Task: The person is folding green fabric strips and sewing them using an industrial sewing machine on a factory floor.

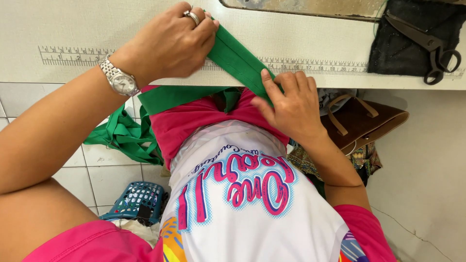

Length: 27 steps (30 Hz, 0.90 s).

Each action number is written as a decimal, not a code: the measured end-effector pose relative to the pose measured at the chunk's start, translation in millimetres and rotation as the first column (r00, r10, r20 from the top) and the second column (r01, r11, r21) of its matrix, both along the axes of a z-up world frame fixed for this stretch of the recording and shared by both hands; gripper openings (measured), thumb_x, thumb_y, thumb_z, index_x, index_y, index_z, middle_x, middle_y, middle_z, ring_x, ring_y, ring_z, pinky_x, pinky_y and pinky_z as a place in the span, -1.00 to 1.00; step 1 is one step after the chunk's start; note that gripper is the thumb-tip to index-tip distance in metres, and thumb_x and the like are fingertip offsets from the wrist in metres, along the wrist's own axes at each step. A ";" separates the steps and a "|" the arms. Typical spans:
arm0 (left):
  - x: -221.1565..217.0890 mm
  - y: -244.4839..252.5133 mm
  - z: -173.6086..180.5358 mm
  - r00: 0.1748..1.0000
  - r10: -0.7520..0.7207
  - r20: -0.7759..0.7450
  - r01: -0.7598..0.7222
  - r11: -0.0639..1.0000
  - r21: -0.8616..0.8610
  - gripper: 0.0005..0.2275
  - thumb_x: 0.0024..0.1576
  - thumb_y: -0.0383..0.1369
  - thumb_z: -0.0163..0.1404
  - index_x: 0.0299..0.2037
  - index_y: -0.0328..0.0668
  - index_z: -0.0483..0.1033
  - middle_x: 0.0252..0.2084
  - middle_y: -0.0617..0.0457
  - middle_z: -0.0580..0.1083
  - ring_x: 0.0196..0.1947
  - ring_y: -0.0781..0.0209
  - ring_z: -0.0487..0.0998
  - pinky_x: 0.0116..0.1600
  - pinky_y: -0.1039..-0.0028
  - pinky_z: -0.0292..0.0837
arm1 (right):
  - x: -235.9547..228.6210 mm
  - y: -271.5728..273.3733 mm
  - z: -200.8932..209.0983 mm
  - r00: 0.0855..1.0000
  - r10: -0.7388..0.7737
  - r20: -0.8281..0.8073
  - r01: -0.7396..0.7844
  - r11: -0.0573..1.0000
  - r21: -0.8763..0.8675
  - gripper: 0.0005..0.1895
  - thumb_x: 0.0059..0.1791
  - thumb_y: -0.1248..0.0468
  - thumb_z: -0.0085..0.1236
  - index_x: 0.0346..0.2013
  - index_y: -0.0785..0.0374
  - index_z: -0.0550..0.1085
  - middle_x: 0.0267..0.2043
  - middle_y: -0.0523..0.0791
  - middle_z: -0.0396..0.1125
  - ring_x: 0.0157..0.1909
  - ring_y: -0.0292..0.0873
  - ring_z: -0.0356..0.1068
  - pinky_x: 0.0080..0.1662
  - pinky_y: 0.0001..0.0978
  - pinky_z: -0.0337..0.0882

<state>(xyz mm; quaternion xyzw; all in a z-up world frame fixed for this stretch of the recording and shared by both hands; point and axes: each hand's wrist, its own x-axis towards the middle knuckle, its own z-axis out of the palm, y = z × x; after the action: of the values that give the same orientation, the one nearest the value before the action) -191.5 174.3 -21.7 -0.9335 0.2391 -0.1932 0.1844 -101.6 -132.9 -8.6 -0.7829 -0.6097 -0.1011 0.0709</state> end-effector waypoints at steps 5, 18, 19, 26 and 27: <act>-3.2 4.0 -4.9 0.999 -0.023 -0.031 0.026 0.997 0.070 -0.39 0.39 0.25 -0.25 0.12 -0.19 0.51 -0.07 0.07 0.50 -0.11 0.21 0.59 0.01 0.47 0.41 | -13.5 8.2 -10.3 0.985 -0.117 0.127 0.125 0.990 -0.060 -0.10 -0.14 -0.50 0.36 0.06 0.21 0.52 -0.12 -0.08 0.26 -0.19 0.00 0.23 -0.21 -0.14 0.22; 8.8 8.4 -25.6 0.980 -0.035 -0.195 -0.122 0.670 -0.732 -0.84 0.38 -0.30 0.19 -0.24 -0.12 0.64 -0.26 0.08 0.50 -0.33 0.07 0.50 -0.34 0.27 0.33 | -3.2 11.6 -11.4 0.958 -0.174 -0.229 0.207 0.970 0.125 -0.72 0.23 0.13 -0.01 0.11 0.18 0.55 -0.31 -0.13 0.36 -0.23 -0.02 0.23 -0.14 -0.18 0.13; 10.0 6.6 -26.5 0.969 -0.013 -0.245 -0.189 0.600 -0.777 -0.87 0.32 -0.35 0.25 -0.26 -0.15 0.64 -0.28 0.07 0.52 -0.30 0.04 0.50 -0.31 0.23 0.32 | -2.4 13.1 -12.3 0.954 -0.183 -0.237 0.223 0.963 0.152 -0.76 0.22 0.17 0.06 0.11 0.17 0.56 -0.29 -0.16 0.43 -0.23 -0.04 0.27 -0.14 -0.18 0.13; 17.0 0.7 -30.2 0.964 0.033 -0.264 -0.232 0.588 -0.775 -0.91 0.26 -0.44 0.29 -0.22 -0.18 0.63 -0.32 0.05 0.58 -0.35 0.14 0.57 -0.31 0.35 0.42 | 2.4 20.7 -15.9 0.903 -0.177 -0.391 0.273 0.940 0.203 -0.91 0.14 0.31 0.15 -0.13 0.16 0.61 -0.33 -0.17 0.26 -0.25 -0.08 0.29 -0.10 -0.17 0.19; 16.9 1.2 -30.3 0.963 0.037 -0.267 -0.239 0.576 -0.782 -0.92 0.25 -0.44 0.29 -0.19 -0.17 0.63 -0.29 0.03 0.56 -0.33 0.10 0.54 -0.29 0.31 0.39 | 3.2 21.7 -15.7 0.901 -0.189 -0.391 0.281 0.940 0.193 -0.91 0.13 0.32 0.14 -0.15 0.17 0.60 -0.33 -0.16 0.28 -0.24 -0.07 0.29 -0.10 -0.17 0.18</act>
<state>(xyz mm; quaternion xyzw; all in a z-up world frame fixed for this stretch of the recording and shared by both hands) -174.6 175.6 -51.9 -0.9460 0.0704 -0.1602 -0.2729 -98.5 -111.2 -24.2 -0.8413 -0.4689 -0.0351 0.2666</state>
